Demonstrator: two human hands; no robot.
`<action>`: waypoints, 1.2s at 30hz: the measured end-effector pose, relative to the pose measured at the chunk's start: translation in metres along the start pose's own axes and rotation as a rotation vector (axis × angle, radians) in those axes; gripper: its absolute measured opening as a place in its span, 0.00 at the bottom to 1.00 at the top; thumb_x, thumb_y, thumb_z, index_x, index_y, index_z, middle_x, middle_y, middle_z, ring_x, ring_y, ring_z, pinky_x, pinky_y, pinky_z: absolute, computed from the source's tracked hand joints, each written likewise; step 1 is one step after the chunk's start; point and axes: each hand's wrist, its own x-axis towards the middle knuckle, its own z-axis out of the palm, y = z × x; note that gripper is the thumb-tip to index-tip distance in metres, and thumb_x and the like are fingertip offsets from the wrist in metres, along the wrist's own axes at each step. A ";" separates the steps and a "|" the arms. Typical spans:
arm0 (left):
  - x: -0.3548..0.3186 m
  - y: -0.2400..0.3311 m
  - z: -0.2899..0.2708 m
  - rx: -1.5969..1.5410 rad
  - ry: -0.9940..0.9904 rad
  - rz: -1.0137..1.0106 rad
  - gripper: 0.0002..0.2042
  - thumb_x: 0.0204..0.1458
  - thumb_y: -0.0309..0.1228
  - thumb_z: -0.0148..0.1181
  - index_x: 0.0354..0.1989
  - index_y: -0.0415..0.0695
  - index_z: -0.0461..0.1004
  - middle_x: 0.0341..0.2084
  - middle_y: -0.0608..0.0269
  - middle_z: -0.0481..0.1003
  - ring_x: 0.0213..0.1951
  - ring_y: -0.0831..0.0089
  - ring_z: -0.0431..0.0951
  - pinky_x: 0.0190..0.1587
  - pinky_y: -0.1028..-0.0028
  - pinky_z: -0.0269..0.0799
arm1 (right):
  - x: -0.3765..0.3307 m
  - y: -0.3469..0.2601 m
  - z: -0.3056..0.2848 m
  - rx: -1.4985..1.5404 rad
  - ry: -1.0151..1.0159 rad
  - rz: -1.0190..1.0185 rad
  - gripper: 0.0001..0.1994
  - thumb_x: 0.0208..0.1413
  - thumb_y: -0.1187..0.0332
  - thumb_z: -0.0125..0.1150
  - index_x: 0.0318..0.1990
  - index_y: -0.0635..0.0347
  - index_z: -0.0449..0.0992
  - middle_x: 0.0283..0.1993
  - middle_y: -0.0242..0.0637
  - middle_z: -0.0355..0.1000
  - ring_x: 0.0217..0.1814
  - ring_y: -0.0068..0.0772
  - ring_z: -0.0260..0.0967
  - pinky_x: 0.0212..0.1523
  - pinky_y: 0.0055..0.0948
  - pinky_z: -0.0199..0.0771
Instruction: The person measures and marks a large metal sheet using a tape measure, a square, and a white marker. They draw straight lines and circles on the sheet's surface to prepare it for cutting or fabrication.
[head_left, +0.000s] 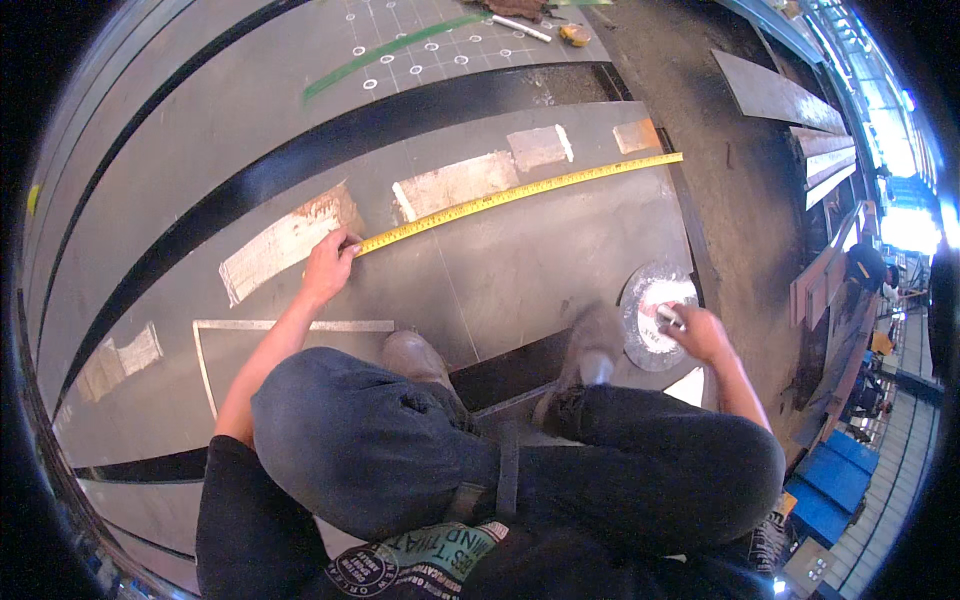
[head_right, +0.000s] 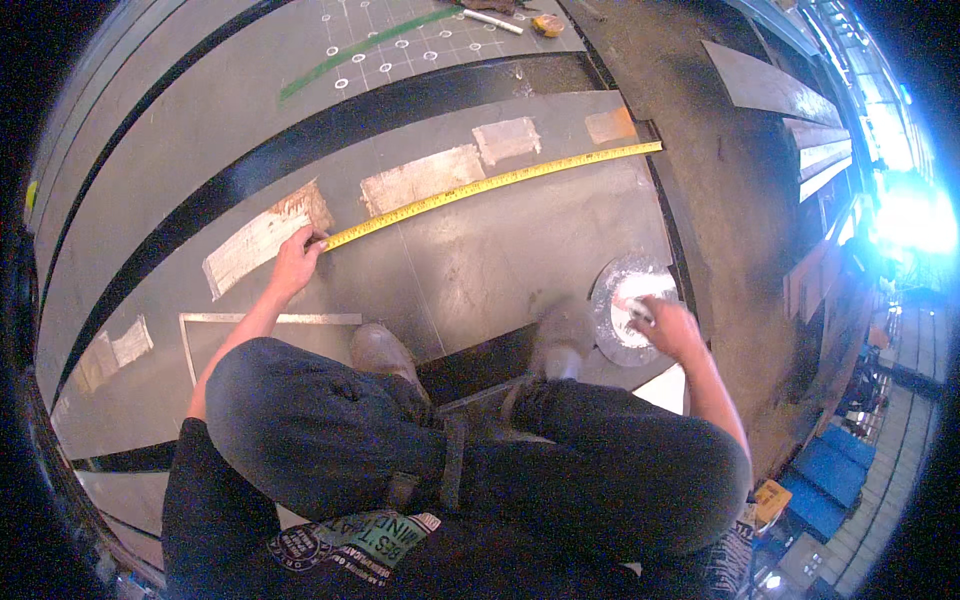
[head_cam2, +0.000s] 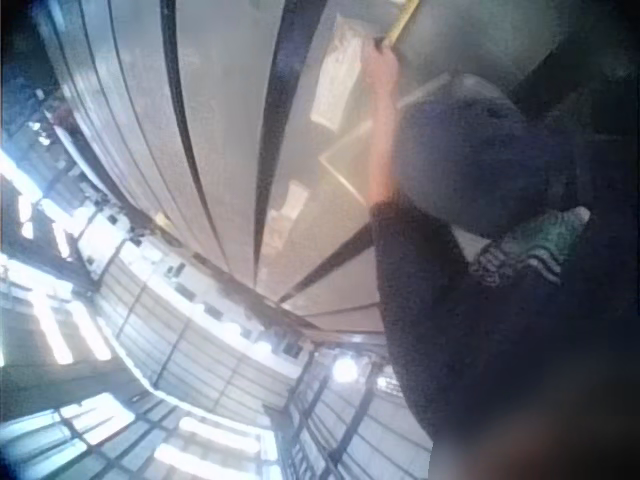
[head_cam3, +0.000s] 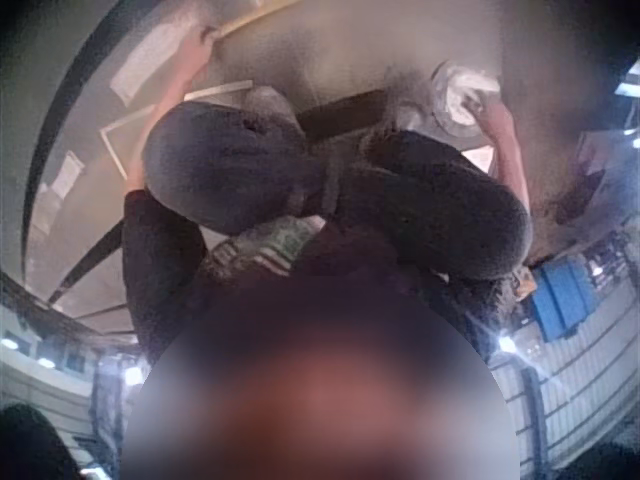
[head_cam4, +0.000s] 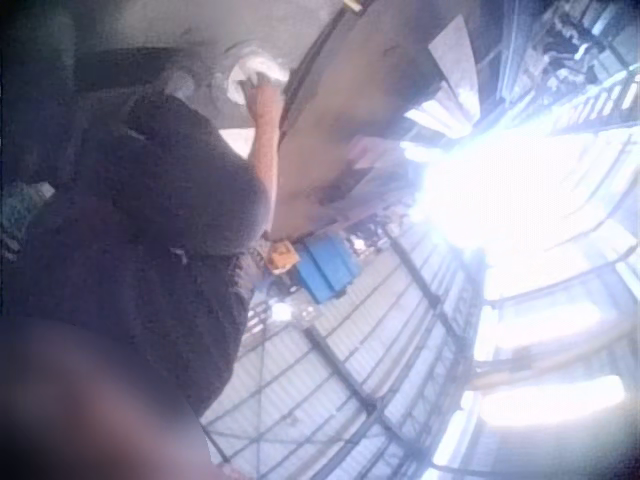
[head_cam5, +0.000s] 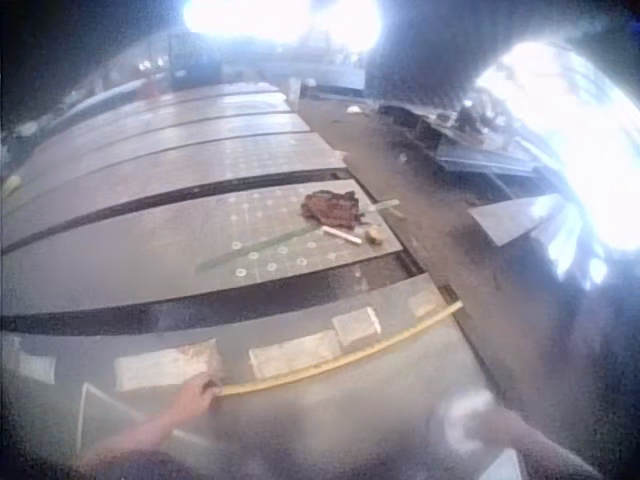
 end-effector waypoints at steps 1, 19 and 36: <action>0.001 -0.001 0.001 -0.028 -0.004 0.024 0.09 0.53 0.27 0.58 0.40 0.37 0.75 0.36 0.49 0.78 0.41 0.57 0.79 0.46 0.64 0.72 | 0.010 0.010 -0.007 -0.061 0.045 -0.026 0.22 0.53 0.51 0.63 0.49 0.56 0.76 0.43 0.52 0.76 0.47 0.56 0.74 0.47 0.48 0.73; -0.059 -0.001 -0.015 0.285 0.056 0.025 0.05 0.51 0.26 0.56 0.36 0.41 0.73 0.35 0.55 0.73 0.42 0.53 0.72 0.47 0.58 0.67 | 0.235 -0.088 -0.021 -0.198 0.265 -0.499 0.19 0.56 0.63 0.60 0.56 0.48 0.71 0.52 0.43 0.71 0.48 0.52 0.73 0.48 0.48 0.74; 0.009 0.014 0.010 0.289 -0.189 0.127 0.06 0.51 0.27 0.59 0.35 0.41 0.71 0.33 0.54 0.73 0.42 0.53 0.73 0.45 0.58 0.68 | 0.278 -0.031 -0.024 -0.195 0.247 -0.413 0.15 0.58 0.62 0.58 0.51 0.54 0.71 0.48 0.43 0.72 0.46 0.56 0.72 0.44 0.51 0.72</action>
